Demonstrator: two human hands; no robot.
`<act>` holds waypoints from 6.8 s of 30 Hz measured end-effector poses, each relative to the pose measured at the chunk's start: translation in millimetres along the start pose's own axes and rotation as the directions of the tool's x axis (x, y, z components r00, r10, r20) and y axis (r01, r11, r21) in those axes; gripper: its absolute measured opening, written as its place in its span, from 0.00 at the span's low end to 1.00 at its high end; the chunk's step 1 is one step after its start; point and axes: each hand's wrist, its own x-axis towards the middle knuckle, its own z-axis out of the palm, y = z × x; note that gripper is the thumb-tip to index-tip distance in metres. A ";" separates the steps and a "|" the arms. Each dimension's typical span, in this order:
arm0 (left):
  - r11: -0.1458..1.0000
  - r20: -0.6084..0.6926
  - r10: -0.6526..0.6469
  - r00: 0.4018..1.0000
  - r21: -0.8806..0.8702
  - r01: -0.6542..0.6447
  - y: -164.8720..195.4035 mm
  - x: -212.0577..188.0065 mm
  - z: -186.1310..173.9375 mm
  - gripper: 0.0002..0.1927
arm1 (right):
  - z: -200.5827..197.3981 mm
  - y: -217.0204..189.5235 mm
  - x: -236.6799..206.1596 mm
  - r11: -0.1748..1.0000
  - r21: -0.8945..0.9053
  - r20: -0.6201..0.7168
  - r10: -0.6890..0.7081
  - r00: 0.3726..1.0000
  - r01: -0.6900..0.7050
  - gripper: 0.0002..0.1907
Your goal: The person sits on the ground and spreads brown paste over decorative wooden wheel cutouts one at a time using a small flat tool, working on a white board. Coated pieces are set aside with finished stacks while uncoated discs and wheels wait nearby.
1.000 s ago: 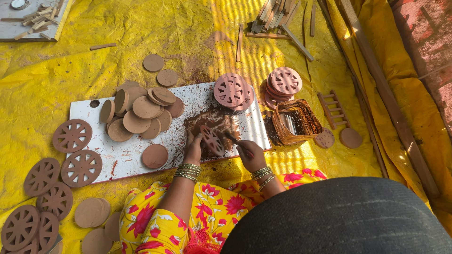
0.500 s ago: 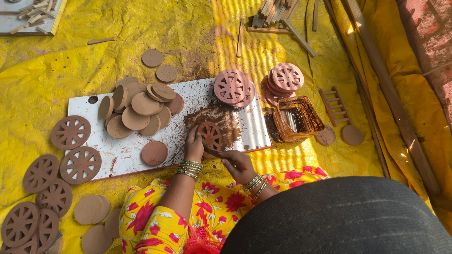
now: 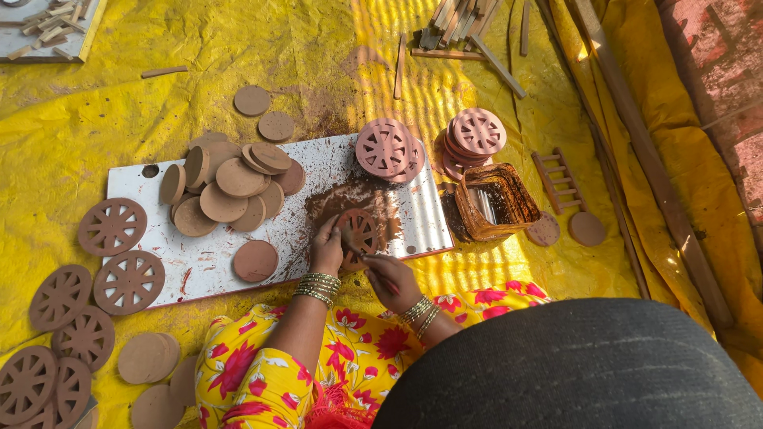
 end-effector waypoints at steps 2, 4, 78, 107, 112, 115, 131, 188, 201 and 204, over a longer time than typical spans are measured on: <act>1.000 -0.031 -0.021 0.999 0.007 0.021 -0.9 0.5 -0.2 0.19 | 0.1 0.0 -2.1 0.997 0.063 0.033 0.047 0.998 -0.049 0.11; 0.999 -0.046 -0.029 0.999 0.017 0.030 0.4 1.8 -1.8 0.19 | -3.9 15.8 2.2 0.973 0.115 0.058 0.193 0.979 -0.199 0.10; 0.716 0.059 0.350 0.935 0.626 -0.308 1.4 -2.7 -10.9 0.20 | -45.3 61.7 39.0 0.438 0.811 -0.022 0.684 0.729 -0.387 0.11; 0.914 -0.255 0.004 0.967 0.394 0.100 47.8 -11.1 -6.2 0.18 | -22.5 -27.2 -13.6 0.990 -0.092 0.412 -0.059 0.909 0.106 0.20; 0.934 -0.438 0.215 0.873 0.355 -0.052 68.3 -10.1 -12.4 0.17 | -39.7 -2.2 -8.1 0.966 -0.183 0.447 0.248 0.859 -0.183 0.15; 0.941 -0.484 0.191 0.854 0.338 -0.019 74.4 -15.3 -11.7 0.17 | -44.6 6.3 -6.7 0.960 -0.125 0.266 0.276 0.924 -0.251 0.12; 0.753 -0.424 -0.049 0.905 -0.611 -0.246 105.7 -38.0 -13.0 0.13 | -50.9 20.2 1.1 0.956 -0.003 0.084 0.294 0.952 -0.295 0.11; 0.840 -0.678 -0.168 0.716 -0.478 -0.255 -17.8 -249.7 -311.0 0.17 | -102.8 25.3 25.1 0.952 -0.230 0.074 0.223 0.972 -0.202 0.23; 0.957 -0.537 -0.105 0.837 -0.283 -0.061 -18.8 -282.9 -277.7 0.13 | -226.7 -13.0 -42.8 0.981 -0.031 -0.046 0.190 0.981 -0.191 0.27; 0.973 -0.551 -0.113 0.826 -0.230 -0.020 -30.9 -292.6 -272.0 0.12 | -208.4 -15.9 -31.1 0.972 -0.048 -0.042 0.226 0.973 -0.228 0.25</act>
